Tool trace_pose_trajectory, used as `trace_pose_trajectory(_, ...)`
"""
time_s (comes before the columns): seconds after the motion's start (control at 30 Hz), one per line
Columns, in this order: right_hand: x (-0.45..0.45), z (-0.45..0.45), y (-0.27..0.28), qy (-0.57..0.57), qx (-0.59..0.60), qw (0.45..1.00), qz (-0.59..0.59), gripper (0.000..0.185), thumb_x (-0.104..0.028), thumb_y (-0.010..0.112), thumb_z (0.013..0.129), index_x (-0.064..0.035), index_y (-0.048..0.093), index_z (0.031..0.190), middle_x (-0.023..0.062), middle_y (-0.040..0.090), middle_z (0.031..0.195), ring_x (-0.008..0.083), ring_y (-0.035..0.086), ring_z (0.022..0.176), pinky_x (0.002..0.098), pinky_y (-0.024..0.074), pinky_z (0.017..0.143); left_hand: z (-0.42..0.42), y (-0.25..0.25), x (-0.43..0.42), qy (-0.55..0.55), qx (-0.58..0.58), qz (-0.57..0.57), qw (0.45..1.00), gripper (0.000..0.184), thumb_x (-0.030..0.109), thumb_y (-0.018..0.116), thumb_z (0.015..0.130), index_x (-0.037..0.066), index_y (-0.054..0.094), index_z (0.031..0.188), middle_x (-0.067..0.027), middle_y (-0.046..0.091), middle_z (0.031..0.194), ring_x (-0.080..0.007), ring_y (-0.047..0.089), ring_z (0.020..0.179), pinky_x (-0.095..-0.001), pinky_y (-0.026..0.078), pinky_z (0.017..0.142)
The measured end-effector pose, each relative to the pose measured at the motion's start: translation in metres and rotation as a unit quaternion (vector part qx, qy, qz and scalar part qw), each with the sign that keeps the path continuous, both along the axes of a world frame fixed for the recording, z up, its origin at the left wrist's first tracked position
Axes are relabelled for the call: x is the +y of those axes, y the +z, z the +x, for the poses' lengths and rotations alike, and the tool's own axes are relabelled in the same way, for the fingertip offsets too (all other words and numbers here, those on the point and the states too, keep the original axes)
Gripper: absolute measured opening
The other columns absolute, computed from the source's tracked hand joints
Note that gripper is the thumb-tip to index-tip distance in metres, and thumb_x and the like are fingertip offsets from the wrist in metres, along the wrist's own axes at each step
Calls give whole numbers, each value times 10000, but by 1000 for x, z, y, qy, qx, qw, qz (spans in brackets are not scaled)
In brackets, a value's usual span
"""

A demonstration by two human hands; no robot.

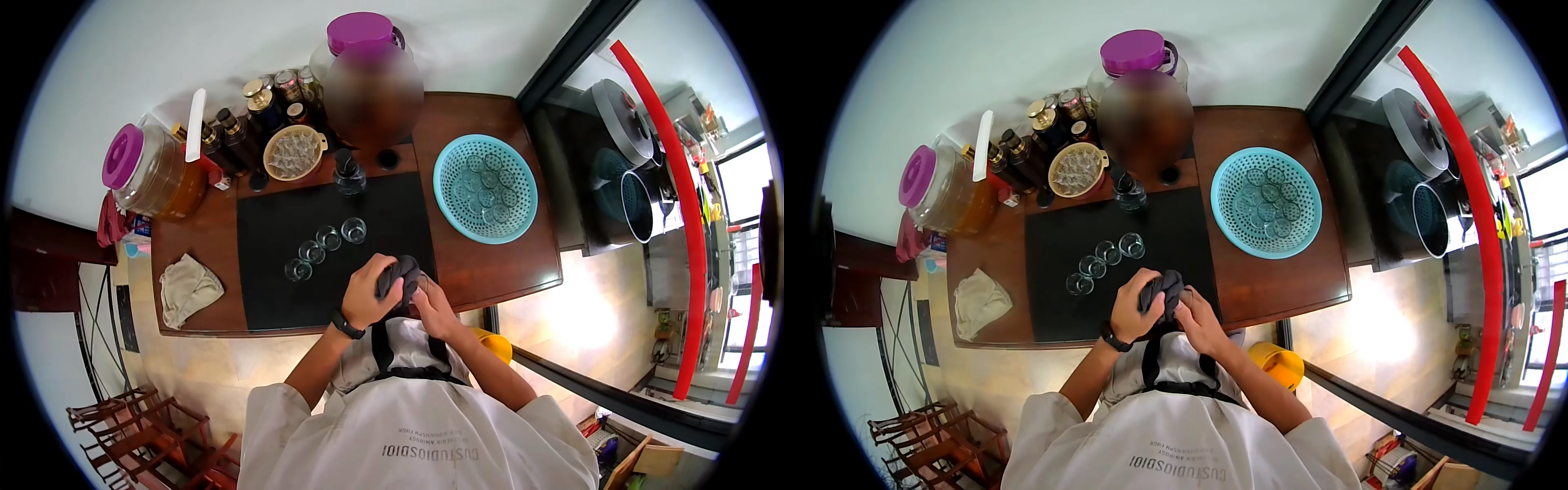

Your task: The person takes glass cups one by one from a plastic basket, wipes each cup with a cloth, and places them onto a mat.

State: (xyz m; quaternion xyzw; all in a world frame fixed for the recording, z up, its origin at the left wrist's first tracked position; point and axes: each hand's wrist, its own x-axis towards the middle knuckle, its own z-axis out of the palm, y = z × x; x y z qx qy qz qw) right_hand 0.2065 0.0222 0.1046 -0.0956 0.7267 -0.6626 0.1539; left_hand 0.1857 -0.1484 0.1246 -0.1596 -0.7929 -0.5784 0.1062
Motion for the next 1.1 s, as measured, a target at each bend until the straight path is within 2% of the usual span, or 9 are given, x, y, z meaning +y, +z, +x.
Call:
trace_pose_trajectory(0.13, -11, 7, -1, -57, -71, 995, -28, 223, -188, 474, 910, 27, 535, 913, 178, 479, 967, 328, 511, 849, 365, 418, 762, 1, -1, 3, 9, -43, 44, 998, 233, 153, 591, 844, -6, 544, 1008, -157, 574, 818, -318, 607, 733, -332, 482, 677)
trace_pose_trajectory(0.2, -12, 3, 4, -65, 173, 976, 117, 229, -206, 537, 885, 22, 562, 902, 181, 477, 968, 336, 526, 825, 382, 440, 737, 0, -3, 6, 13, -116, 74, 990, 228, 175, 568, 870, -6, 544, 1008, -159, 581, 814, -304, 612, 738, -326, 478, 684)
trace_pose_trajectory(0.33, -6, 2, 16, -2, 269, 935, 231, 238, -220, 618, 845, 16, 598, 871, 172, 471, 967, 341, 561, 783, 417, 476, 682, -4, -16, 0, -35, -276, 160, 947, 249, 228, 506, 929, -6, 544, 1006, -167, 596, 807, -279, 624, 757, -322, 472, 711)
trace_pose_trajectory(0.47, -4, 1, 6, -20, 269, 947, 172, 250, -227, 598, 852, 22, 591, 883, 176, 465, 938, 332, 536, 747, 391, 460, 651, 5, -5, 4, -7, -201, 108, 974, 257, 234, 523, 913, -6, 548, 1002, -161, 595, 816, -290, 624, 758, -329, 473, 698)
trace_pose_trajectory(0.53, -3, -2, -3, -19, 190, 979, 69, 279, -246, 525, 914, 27, 578, 940, 140, 461, 913, 257, 507, 711, 329, 429, 627, 7, -7, 6, 22, -47, 41, 998, 288, 258, 538, 895, -8, 550, 1002, -156, 593, 821, -292, 624, 755, -334, 474, 684)
trace_pose_trajectory(0.73, -11, 6, 13, -61, -168, 979, -97, 319, -289, 341, 1009, -51, 546, 1058, -17, 487, 889, 62, 442, 768, 223, 385, 660, 6, -7, 3, 1, -39, 107, 994, 382, 337, 539, 887, -30, 538, 994, -147, 546, 802, -287, 571, 686, -333, 451, 640)
trace_pose_trajectory(0.97, -3, 1, -7, -10, -229, 959, -170, 399, -426, 341, 997, -102, 507, 1163, -9, 562, 948, 67, 493, 797, 220, 404, 677, 8, -17, 6, -4, -30, 155, 987, 459, 404, 483, 922, -43, 522, 1019, -131, 525, 823, -240, 534, 719, -312, 427, 663)
trace_pose_trajectory(1.03, -8, 0, 2, -96, -337, 913, -207, 502, -470, 303, 979, -91, 502, 1242, 76, 578, 1161, 196, 576, 1027, 359, 486, 857, 10, -20, 8, 2, -64, 178, 982, 456, 395, 457, 941, -48, 519, 1031, -129, 529, 836, -230, 535, 743, -310, 426, 681)
trace_pose_trajectory(1.1, -9, -1, 6, -91, -335, 915, -204, 508, -483, 295, 974, -110, 481, 1264, 83, 570, 1183, 210, 579, 1034, 369, 489, 859, 11, -16, 7, 1, -61, 168, 984, 449, 387, 449, 948, -49, 518, 1032, -129, 532, 841, -233, 535, 743, -313, 429, 685)
